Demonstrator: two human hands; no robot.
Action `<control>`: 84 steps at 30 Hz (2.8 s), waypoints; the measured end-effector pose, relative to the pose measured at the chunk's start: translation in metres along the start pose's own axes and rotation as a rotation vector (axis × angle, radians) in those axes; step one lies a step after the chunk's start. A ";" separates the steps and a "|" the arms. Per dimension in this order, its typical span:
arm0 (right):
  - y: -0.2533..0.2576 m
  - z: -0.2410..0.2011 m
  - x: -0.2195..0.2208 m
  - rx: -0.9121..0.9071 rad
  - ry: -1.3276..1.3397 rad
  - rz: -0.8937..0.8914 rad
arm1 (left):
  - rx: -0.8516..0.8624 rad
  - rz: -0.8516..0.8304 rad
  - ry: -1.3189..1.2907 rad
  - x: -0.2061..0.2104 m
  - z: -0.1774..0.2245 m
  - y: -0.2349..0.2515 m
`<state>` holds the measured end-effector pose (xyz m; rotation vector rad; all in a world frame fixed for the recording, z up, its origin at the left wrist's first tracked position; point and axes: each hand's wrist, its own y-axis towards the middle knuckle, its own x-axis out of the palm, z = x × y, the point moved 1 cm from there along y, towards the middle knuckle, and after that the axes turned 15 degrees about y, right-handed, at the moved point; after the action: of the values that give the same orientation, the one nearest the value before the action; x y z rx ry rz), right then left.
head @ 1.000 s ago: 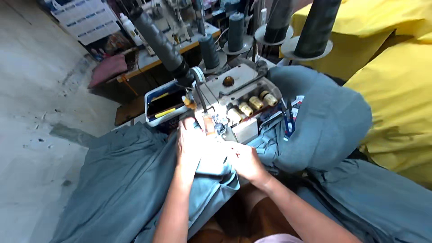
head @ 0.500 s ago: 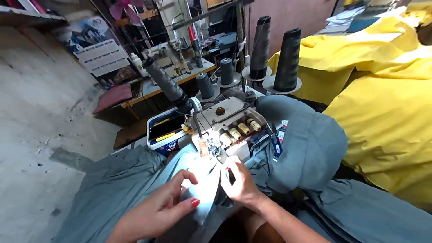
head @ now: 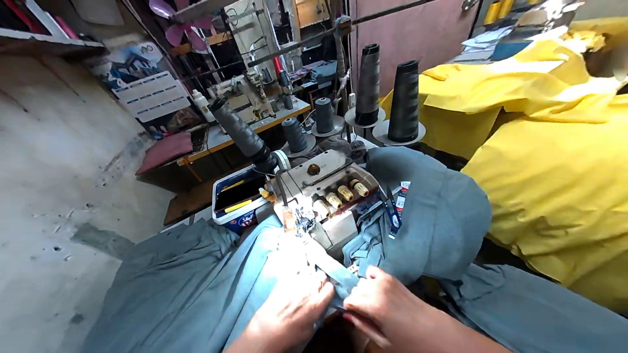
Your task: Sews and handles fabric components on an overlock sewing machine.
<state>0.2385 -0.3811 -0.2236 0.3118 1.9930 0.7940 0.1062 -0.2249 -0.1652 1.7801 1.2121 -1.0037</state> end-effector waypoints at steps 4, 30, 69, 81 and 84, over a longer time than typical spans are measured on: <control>-0.022 0.004 -0.012 0.037 0.034 0.066 | -0.068 -0.066 -0.214 -0.016 0.002 0.002; 0.004 -0.039 0.008 0.255 0.993 -0.083 | -0.343 0.067 -0.898 -0.070 0.006 -0.037; 0.127 -0.016 0.076 -0.172 0.535 0.387 | -0.218 -0.136 0.159 -0.109 -0.086 -0.110; 0.086 0.036 0.082 0.011 0.401 0.440 | -0.245 -0.064 0.190 -0.106 -0.079 -0.113; 0.089 0.035 0.082 0.046 0.418 0.442 | -0.248 -0.051 0.210 -0.105 -0.077 -0.114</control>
<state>0.2164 -0.2575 -0.2343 0.6743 2.3714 1.1658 -0.0128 -0.1634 -0.0558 1.6947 1.4504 -0.6724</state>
